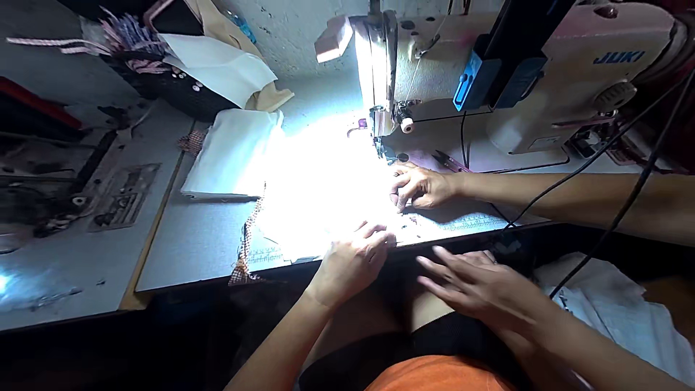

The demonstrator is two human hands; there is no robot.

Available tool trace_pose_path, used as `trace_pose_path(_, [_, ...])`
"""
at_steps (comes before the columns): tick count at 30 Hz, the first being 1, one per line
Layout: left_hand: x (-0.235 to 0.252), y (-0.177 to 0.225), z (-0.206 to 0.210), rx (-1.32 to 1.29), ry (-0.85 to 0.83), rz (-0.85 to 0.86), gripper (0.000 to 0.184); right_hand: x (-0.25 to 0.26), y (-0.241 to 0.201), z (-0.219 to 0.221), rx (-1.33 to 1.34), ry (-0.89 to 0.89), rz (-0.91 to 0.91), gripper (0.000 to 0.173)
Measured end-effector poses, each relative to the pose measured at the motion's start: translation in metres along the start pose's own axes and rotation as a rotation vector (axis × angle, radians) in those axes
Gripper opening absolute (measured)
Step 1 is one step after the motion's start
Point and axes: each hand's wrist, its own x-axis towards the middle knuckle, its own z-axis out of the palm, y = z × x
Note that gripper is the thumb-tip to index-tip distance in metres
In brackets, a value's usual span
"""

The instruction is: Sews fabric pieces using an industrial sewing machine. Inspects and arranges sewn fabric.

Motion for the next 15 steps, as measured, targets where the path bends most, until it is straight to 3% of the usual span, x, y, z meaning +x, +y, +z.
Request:
trace_pose_path(2, [0.002,0.001,0.0,0.027,-0.006,-0.002,0.026,-0.037,0.006,0.026,0.203,0.06,0.244,0.032])
trace_pose_path(4, [0.004,0.004,0.001,0.069,-0.007,-0.001,0.024,-0.034,-0.008,0.088,0.457,0.421,0.537,0.024])
trace_pose_path(5, [0.004,0.006,0.002,0.078,-0.002,0.002,0.023,-0.025,-0.015,0.098,0.495,0.493,0.591,0.022])
trace_pose_path(15, [0.016,0.004,0.004,0.076,0.006,0.082,0.024,0.064,-0.005,0.068,0.477,0.562,0.458,0.023])
